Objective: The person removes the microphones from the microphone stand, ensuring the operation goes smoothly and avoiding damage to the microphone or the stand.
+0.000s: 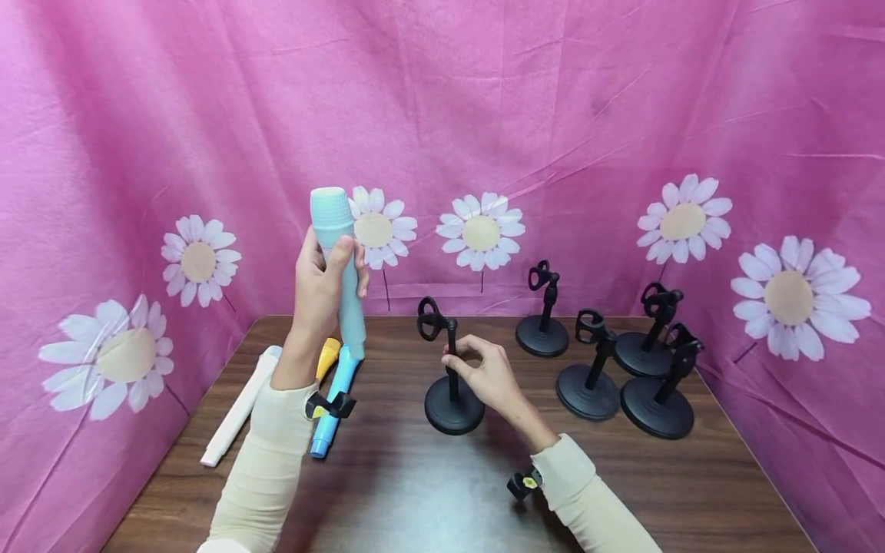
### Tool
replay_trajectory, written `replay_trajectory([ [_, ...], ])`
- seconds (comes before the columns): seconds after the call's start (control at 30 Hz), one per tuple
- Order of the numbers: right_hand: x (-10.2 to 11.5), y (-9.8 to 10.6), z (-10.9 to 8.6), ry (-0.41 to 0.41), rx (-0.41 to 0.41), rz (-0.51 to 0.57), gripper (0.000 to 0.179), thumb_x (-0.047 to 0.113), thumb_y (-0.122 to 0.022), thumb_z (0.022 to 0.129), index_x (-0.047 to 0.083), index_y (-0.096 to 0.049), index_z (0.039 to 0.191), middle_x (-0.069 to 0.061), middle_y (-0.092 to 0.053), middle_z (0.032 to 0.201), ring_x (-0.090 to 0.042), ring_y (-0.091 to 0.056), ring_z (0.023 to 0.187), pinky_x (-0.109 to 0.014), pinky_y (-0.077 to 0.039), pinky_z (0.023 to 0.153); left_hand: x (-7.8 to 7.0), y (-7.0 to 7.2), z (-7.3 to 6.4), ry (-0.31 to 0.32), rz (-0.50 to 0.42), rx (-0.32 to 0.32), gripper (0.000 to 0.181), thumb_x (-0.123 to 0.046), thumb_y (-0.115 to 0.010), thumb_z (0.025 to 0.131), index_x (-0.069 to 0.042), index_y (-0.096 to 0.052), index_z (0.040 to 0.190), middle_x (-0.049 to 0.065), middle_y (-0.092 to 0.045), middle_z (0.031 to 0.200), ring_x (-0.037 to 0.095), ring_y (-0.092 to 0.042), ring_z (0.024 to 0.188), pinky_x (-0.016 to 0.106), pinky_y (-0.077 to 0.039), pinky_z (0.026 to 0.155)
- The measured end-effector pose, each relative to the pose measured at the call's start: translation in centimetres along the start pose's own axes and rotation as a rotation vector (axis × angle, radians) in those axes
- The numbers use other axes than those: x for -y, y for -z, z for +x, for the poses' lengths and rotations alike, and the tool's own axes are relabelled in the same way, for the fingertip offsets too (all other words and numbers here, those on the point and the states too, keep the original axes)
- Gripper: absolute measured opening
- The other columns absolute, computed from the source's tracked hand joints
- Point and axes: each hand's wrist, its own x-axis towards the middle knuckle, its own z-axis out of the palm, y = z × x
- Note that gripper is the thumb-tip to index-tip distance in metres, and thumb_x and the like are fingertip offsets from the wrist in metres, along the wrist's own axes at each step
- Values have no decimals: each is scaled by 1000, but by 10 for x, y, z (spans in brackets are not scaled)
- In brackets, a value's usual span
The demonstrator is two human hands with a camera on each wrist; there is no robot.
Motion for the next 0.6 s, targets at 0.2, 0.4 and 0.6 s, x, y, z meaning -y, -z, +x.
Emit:
replay_trajectory([
  [0.2, 0, 1, 0, -9, 8, 9, 13, 16, -83, 94, 11, -79, 106, -4, -81, 101, -6, -75, 94, -38, -64, 88, 19, 13, -15, 166, 69, -5, 24, -25, -62, 108, -14, -48, 124, 4, -59, 71, 17, -55, 48, 31, -51, 47],
  [0.4, 0, 2, 0, -9, 11, 24, 15, 17, -83, 94, 10, -79, 106, -5, -81, 102, -9, -75, 96, -36, -64, 88, 48, 20, -34, 342, 151, -10, 34, -22, -65, 107, -9, -44, 130, 5, -58, 73, 16, -56, 51, 30, -51, 49],
  [0.6, -1, 1, 0, -11, 7, 25, 17, 18, -83, 94, 7, -79, 106, -6, -81, 102, -10, -75, 95, -29, -63, 86, 73, 24, -53, 491, 283, 12, 46, -12, -62, 105, -3, -38, 143, 11, -60, 82, 17, -59, 56, 29, -53, 56],
])
